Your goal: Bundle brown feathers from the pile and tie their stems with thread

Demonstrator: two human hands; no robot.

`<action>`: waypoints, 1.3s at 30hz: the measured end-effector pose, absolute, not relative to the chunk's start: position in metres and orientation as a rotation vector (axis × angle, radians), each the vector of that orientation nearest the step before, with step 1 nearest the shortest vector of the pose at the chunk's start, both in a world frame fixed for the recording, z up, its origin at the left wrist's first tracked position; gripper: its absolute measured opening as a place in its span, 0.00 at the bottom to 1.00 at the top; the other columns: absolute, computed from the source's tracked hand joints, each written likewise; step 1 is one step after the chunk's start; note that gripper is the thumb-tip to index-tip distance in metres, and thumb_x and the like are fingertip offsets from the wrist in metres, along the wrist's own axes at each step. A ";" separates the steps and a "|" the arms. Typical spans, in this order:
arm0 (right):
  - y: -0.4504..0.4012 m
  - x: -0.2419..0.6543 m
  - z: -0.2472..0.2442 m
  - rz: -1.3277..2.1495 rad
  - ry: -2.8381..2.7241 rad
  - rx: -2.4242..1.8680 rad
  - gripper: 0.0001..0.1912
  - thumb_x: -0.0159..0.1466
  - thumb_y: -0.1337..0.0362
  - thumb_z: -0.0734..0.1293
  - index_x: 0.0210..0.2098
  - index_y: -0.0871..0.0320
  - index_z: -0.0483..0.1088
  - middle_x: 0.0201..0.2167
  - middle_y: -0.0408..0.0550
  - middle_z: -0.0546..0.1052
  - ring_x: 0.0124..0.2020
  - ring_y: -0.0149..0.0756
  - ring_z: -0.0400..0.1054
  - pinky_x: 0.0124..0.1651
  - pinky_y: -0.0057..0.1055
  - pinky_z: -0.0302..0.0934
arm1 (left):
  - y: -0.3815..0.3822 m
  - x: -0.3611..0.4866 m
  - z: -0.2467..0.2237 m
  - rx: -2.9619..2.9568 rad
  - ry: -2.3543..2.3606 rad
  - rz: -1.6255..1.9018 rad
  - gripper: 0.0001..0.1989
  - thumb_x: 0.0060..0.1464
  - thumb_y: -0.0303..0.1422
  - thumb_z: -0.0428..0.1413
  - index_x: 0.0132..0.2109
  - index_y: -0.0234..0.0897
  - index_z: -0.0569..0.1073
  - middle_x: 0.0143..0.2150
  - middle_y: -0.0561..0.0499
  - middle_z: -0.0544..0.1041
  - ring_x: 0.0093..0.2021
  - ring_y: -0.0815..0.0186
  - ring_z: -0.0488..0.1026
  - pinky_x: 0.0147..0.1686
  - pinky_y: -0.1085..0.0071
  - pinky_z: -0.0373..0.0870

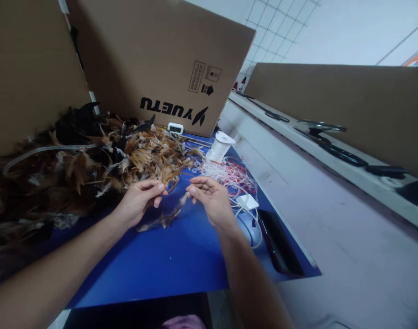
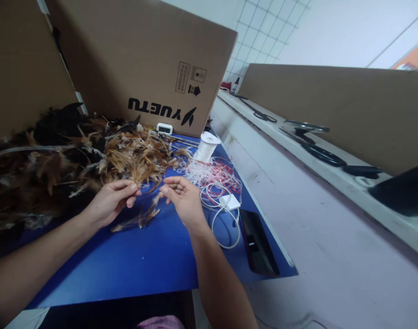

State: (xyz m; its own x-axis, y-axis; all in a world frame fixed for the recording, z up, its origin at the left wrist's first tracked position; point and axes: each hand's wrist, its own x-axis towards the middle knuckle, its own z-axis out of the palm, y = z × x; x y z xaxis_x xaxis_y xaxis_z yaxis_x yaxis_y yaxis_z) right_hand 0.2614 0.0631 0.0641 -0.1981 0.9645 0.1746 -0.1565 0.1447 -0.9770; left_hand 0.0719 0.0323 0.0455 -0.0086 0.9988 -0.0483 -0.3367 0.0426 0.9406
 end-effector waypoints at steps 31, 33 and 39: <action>0.051 0.261 0.070 1.248 -1.713 -0.819 0.05 0.61 0.62 0.66 0.35 0.57 0.68 0.26 0.43 0.76 0.21 0.27 0.64 0.26 0.26 0.61 | 0.038 0.067 0.045 0.959 1.031 1.414 0.09 0.45 0.34 0.64 0.29 0.31 0.77 0.25 0.52 0.76 0.19 0.76 0.65 0.20 0.78 0.62; 0.051 0.263 0.072 1.096 -1.804 -0.833 0.07 0.62 0.64 0.64 0.40 0.56 0.71 0.29 0.44 0.76 0.24 0.28 0.66 0.29 0.27 0.62 | 0.038 0.069 0.044 0.998 1.060 1.398 0.09 0.45 0.34 0.64 0.29 0.32 0.77 0.25 0.52 0.76 0.18 0.76 0.65 0.20 0.78 0.63; 0.045 0.260 0.073 0.585 -2.077 -0.817 0.09 0.65 0.69 0.61 0.39 0.56 0.73 0.32 0.45 0.74 0.36 0.32 0.69 0.41 0.30 0.61 | 0.037 0.071 0.039 1.179 1.141 1.342 0.08 0.46 0.35 0.63 0.28 0.33 0.78 0.23 0.53 0.75 0.18 0.75 0.66 0.21 0.77 0.64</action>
State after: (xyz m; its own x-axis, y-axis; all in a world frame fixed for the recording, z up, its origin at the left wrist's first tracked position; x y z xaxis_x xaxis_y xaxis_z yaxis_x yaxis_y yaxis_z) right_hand 0.2604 0.0448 0.0734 -0.4626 0.7204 0.5167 0.3448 0.6831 -0.6438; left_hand 0.0711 0.0374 0.0392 -0.0513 0.9957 0.0766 -0.0849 -0.0808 0.9931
